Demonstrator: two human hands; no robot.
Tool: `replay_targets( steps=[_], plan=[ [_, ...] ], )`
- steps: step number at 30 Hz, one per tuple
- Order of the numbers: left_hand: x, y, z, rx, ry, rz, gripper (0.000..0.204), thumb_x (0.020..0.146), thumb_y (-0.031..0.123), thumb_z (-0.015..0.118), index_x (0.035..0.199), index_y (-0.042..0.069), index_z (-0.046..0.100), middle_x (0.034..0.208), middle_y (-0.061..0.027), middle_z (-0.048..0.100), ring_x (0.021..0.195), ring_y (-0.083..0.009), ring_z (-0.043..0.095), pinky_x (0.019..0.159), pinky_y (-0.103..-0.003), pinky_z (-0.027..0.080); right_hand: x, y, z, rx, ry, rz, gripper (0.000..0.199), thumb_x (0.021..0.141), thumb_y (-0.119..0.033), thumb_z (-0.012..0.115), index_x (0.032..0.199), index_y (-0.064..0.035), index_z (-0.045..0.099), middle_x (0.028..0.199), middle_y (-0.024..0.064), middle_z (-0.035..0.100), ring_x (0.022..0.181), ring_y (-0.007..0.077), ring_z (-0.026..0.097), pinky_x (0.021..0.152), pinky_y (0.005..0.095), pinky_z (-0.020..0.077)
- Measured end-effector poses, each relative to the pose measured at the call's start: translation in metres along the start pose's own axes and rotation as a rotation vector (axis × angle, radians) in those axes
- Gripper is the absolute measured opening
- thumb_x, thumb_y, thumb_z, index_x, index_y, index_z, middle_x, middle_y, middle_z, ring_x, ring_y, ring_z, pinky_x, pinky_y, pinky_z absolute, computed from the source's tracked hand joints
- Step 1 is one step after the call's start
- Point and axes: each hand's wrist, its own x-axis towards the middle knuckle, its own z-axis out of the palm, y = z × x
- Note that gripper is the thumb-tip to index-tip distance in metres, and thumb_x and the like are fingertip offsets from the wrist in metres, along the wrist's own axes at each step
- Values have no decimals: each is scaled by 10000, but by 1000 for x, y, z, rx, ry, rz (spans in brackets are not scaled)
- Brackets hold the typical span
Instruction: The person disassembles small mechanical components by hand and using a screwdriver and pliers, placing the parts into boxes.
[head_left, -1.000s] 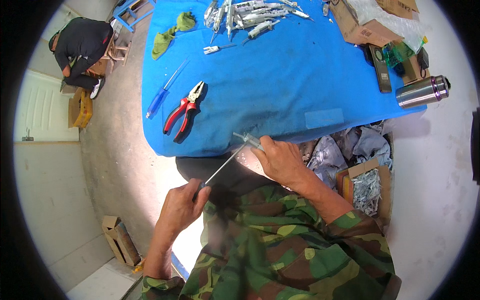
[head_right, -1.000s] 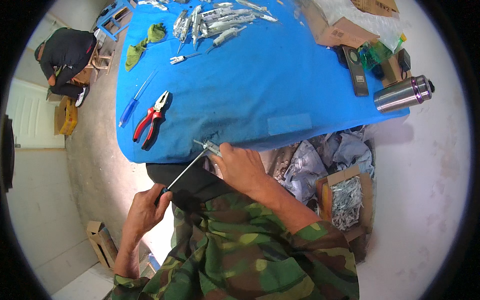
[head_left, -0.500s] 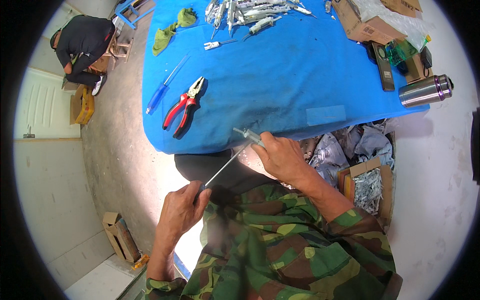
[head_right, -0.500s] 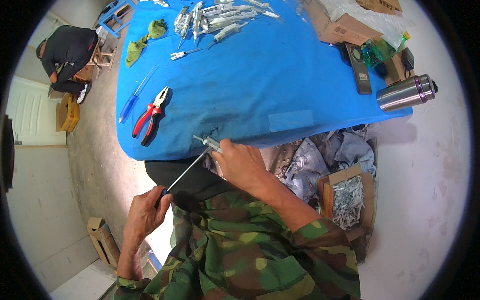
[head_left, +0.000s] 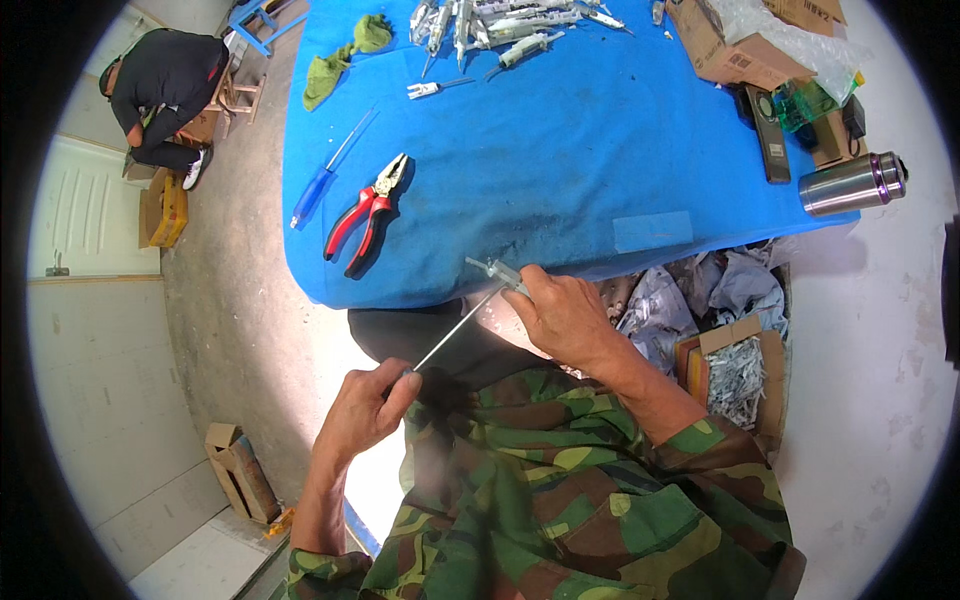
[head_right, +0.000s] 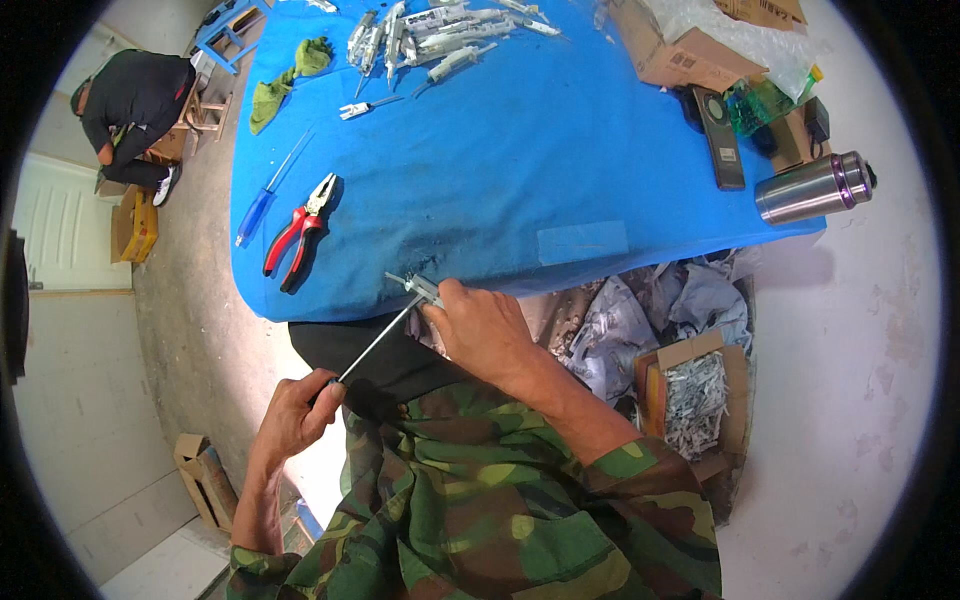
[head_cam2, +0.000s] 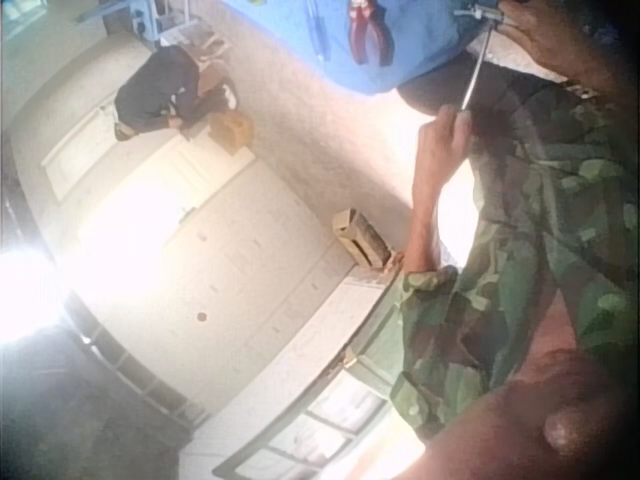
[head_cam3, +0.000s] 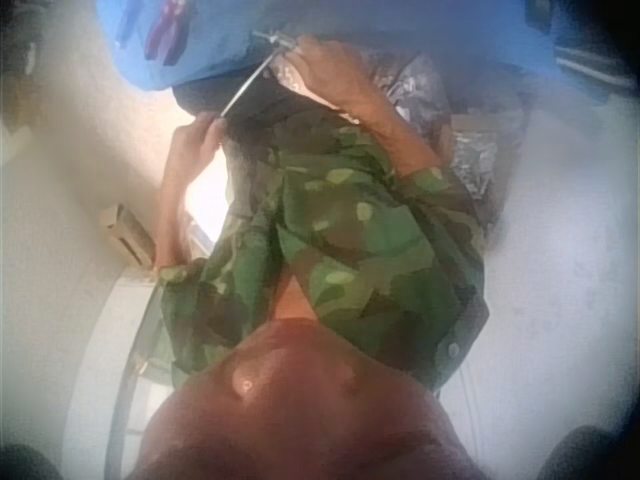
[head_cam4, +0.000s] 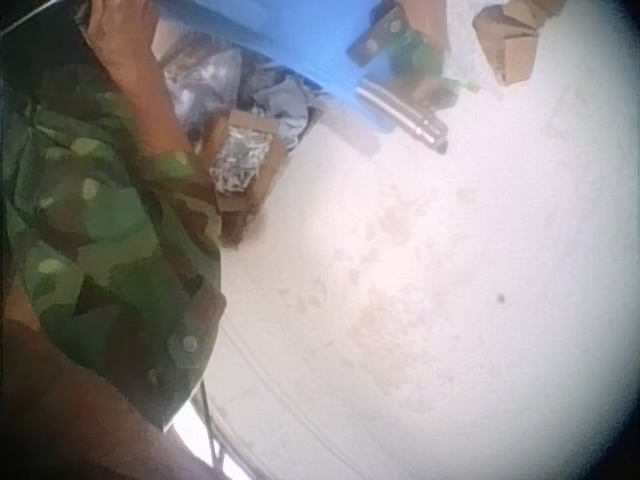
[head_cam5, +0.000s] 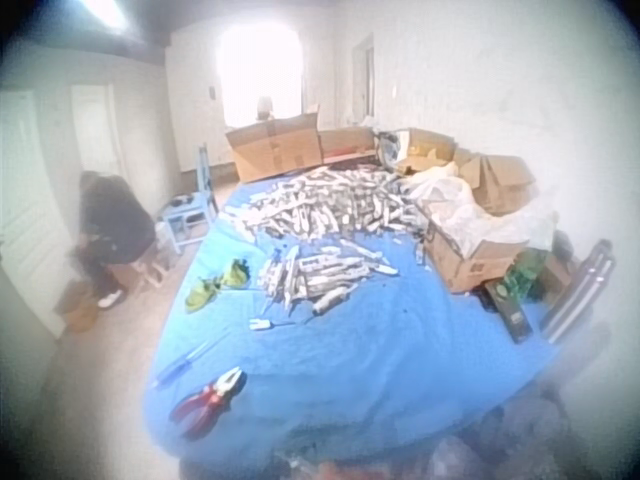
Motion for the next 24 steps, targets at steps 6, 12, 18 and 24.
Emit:
replay_targets(
  steps=[6,12,18,24],
  plan=[
    [0,-9,7,-73,-11,-4,323,1068,301,591,975,10,696,596,-106,613,514,-213,618,511,-364,473,0,1,2,-14,20,-11,313,1000,-287,679,913,-5,578,717,261,673,722,494,675,649,591,511],
    [-9,15,9,271,183,140,195,1002,211,692,1050,22,673,731,-183,681,601,-339,675,560,-412,507,0,3,4,-12,19,8,312,1006,-293,667,928,-5,576,738,272,674,750,513,663,672,613,493],
    [-12,17,12,352,187,150,198,991,199,705,1072,25,659,734,-201,684,629,-384,692,568,-436,517,1,3,2,-2,-15,25,316,1008,-296,665,938,-2,574,748,278,674,763,524,658,685,621,485],
    [1,-6,8,181,113,166,209,1015,218,678,1044,12,661,649,-182,652,571,-358,677,543,-423,503,1,3,-1,-4,-32,32,323,1004,-297,675,937,2,572,759,282,674,779,525,657,689,622,481]
  ],
)
